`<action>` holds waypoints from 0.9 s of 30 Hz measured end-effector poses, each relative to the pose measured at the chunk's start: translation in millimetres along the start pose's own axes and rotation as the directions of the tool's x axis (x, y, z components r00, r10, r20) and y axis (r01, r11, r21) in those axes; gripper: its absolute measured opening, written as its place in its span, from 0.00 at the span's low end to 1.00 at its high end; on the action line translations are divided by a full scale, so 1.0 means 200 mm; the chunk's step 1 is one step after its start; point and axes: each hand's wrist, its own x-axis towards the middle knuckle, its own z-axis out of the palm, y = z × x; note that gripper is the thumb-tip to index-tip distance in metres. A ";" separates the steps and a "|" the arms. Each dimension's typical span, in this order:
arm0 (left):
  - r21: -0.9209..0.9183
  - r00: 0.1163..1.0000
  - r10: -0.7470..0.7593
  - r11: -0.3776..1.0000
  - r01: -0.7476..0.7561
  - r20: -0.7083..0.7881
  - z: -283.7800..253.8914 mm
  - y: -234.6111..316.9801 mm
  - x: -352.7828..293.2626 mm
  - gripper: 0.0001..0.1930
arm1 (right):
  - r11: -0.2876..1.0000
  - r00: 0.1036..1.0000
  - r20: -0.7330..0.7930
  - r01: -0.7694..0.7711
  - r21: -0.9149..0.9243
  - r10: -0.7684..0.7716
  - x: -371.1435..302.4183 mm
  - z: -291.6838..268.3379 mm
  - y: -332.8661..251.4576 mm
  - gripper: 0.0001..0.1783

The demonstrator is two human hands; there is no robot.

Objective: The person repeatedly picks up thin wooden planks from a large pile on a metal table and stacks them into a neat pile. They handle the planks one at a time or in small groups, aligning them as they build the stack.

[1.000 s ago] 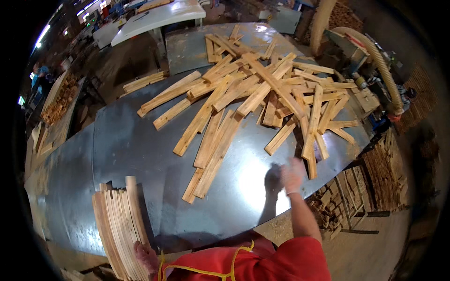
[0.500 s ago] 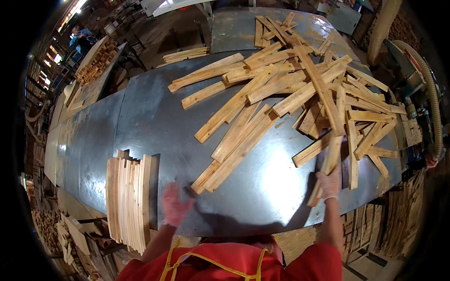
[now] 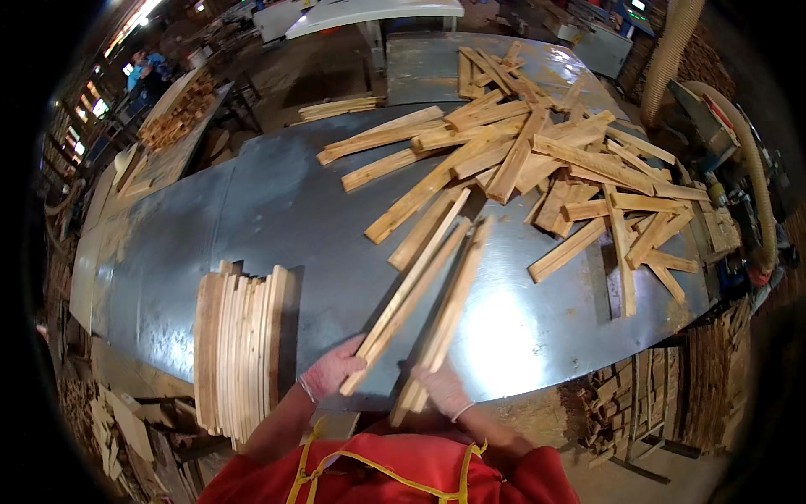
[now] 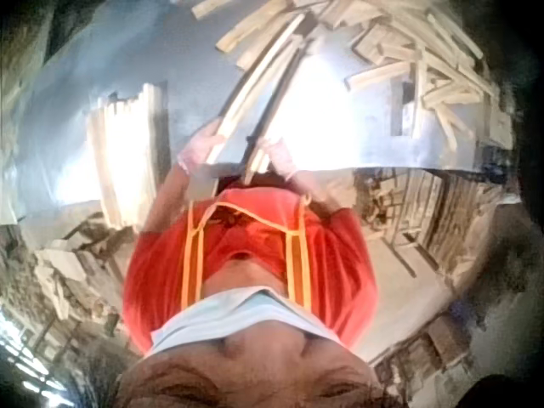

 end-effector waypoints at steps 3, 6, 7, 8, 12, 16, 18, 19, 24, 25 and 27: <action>-0.231 0.991 0.121 0.964 -0.129 -0.050 0.09 -0.29 -0.32 0.38 | 0.967 0.862 0.497 0.204 -0.150 -0.105 0.00 0.29 0.12 0.44; -0.352 0.986 -0.091 0.935 0.037 -0.138 0.12 -0.49 -0.60 0.33 | 0.901 0.863 0.505 0.231 -0.366 -0.016 0.02 0.37 -0.11 0.50; -0.450 0.978 -0.143 0.891 0.059 -0.155 0.16 -0.49 -0.68 0.31 | 0.935 0.924 0.366 0.026 -0.353 0.112 0.07 0.37 -0.18 0.51; -0.457 0.978 -0.145 0.887 0.063 -0.147 0.16 -0.54 -0.73 0.33 | 0.935 0.942 0.225 -0.172 -0.312 0.248 0.11 0.38 -0.22 0.53; -0.263 0.948 -0.263 0.941 0.212 -0.179 0.16 -0.58 -0.89 0.41 | 0.935 0.968 0.225 -0.029 -0.353 0.115 0.21 0.59 -0.15 0.51; 0.466 0.789 -0.142 0.739 0.487 -0.598 0.13 -0.70 -0.99 0.49 | 0.884 0.890 0.449 0.142 -0.445 0.083 0.17 0.93 -0.33 0.51; 0.675 0.689 0.196 0.502 0.541 -0.698 0.08 -0.91 -0.98 0.52 | 0.827 0.865 0.502 0.283 -0.486 0.000 0.18 1.14 -0.35 0.50; 0.730 0.625 0.385 0.437 0.525 -0.680 0.07 -0.93 -0.99 0.52 | 0.829 0.857 0.516 0.284 -0.481 0.006 0.20 1.23 -0.35 0.49; 0.629 0.512 0.382 0.313 0.712 -0.769 -0.05 -0.80 -0.90 0.38 | 0.831 0.693 0.721 0.399 -0.387 0.004 0.37 1.25 -0.42 0.43; 0.649 0.541 0.389 0.239 0.722 -0.746 -0.14 -0.92 -0.87 0.38 | 0.901 0.663 0.748 0.339 -0.270 -0.025 0.40 1.18 -0.43 0.42; 0.648 0.503 0.430 0.326 0.688 -0.750 -0.14 -0.95 -0.85 0.36 | 0.839 0.710 0.691 0.453 -0.301 -0.135 0.63 0.88 -0.40 0.41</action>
